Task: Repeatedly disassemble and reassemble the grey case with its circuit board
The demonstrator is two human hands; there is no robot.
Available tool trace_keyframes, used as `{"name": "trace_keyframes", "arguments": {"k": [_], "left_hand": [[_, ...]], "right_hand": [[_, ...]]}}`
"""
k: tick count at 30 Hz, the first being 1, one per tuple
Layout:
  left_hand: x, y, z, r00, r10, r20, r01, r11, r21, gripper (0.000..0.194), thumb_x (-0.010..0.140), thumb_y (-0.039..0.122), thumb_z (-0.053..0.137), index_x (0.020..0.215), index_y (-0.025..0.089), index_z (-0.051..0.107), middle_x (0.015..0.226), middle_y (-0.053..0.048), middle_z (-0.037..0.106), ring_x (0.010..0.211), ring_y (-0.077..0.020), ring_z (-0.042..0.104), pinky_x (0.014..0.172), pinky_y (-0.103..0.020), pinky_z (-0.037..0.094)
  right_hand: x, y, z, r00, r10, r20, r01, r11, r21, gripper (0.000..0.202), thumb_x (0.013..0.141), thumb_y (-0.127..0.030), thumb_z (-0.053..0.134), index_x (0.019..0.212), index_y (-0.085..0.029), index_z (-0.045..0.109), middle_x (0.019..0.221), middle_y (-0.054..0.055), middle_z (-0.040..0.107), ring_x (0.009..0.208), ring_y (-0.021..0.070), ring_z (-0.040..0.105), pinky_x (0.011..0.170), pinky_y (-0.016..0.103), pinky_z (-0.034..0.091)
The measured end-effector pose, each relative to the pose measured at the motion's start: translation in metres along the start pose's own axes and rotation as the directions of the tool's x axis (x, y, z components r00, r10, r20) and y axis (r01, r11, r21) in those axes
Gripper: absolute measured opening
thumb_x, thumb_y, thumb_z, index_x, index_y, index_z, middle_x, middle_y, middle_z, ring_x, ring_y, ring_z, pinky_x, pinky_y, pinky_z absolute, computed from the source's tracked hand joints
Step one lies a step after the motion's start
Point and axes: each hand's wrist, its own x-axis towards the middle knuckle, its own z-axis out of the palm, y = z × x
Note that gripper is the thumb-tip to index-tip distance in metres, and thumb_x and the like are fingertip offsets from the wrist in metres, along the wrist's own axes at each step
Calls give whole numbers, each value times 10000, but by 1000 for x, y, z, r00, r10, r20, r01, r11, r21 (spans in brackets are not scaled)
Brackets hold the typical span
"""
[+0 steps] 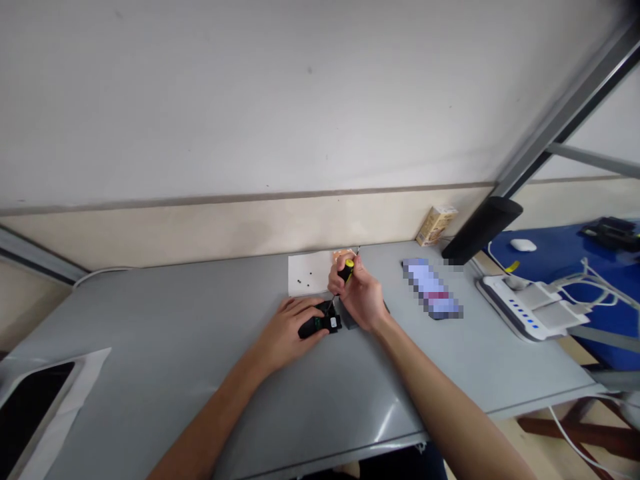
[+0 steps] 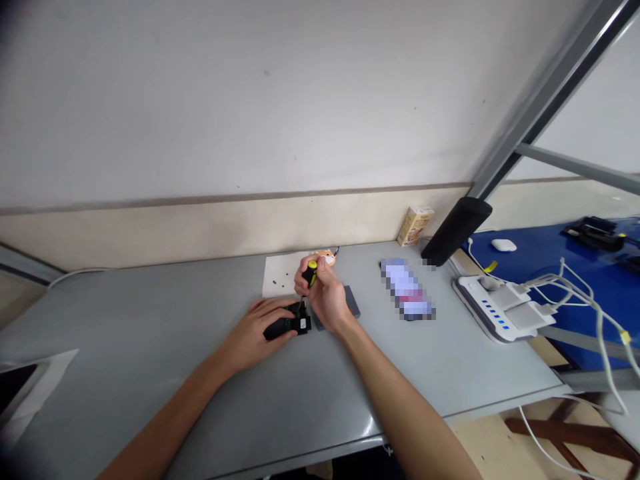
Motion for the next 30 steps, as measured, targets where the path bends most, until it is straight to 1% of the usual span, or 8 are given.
{"name": "trace_keyframes", "arguments": {"k": [5,10,14,18,22,26,30], "left_hand": [[0,1,-1,1000,-6,14,6,1000,20,171,943,349,672,1102,284,674,1384,-21,646,1261,-244,593,1096,-467,429],[1,2,-2,1000,-13,10,13,1000,11,137,942,338,662,1061,273,681,1361,-30,656,1248,-250,600,1090,-472,440],[1,2,-3,1000,-10,9,9,1000,14,127,936,333,671,1047,270,677,1358,-33,658,1242,-252,607,1092,-475,442],[0,2,-2,1000,-14,10,14,1000,17,141,934,339,679,1062,280,673,1366,-23,655,1255,-255,596,1093,-476,443],[0,2,-2,1000,-21,17,21,1000,21,131,936,338,678,1051,274,670,1370,-19,650,1256,-254,592,1093,-476,443],[0,2,-2,1000,-18,11,18,1000,24,121,934,336,679,1036,271,672,1367,-20,651,1252,-255,591,1087,-472,448],[0,0,0,1000,-22,16,22,999,23,141,933,343,684,1056,275,669,1383,-20,642,1264,-254,584,1099,-480,434]], "right_hand": [[0,3,-2,1000,-2,31,2,1000,-7,333,1002,-493,474,824,-230,575,696,-2,357,609,149,328,596,281,342],[-1,3,1,1000,-17,13,17,999,-36,405,999,-572,432,821,-235,569,669,-1,372,587,156,321,600,299,345],[-2,3,2,999,11,33,-9,999,-37,436,994,-604,424,818,-232,570,658,-4,363,591,157,328,599,294,340],[-1,4,1,1000,-9,28,10,1000,-21,410,1001,-564,445,815,-223,579,673,-6,352,590,146,310,593,284,331],[-1,5,2,999,-18,35,17,999,28,381,1009,-519,454,820,-217,588,708,2,372,615,144,329,608,281,342],[-2,5,3,999,10,41,-11,1000,25,380,1008,-519,453,815,-220,587,694,-2,351,606,145,316,603,282,330],[-2,5,2,999,-21,35,20,1000,23,383,1015,-507,449,813,-215,595,701,0,361,605,140,312,602,276,316]]}}
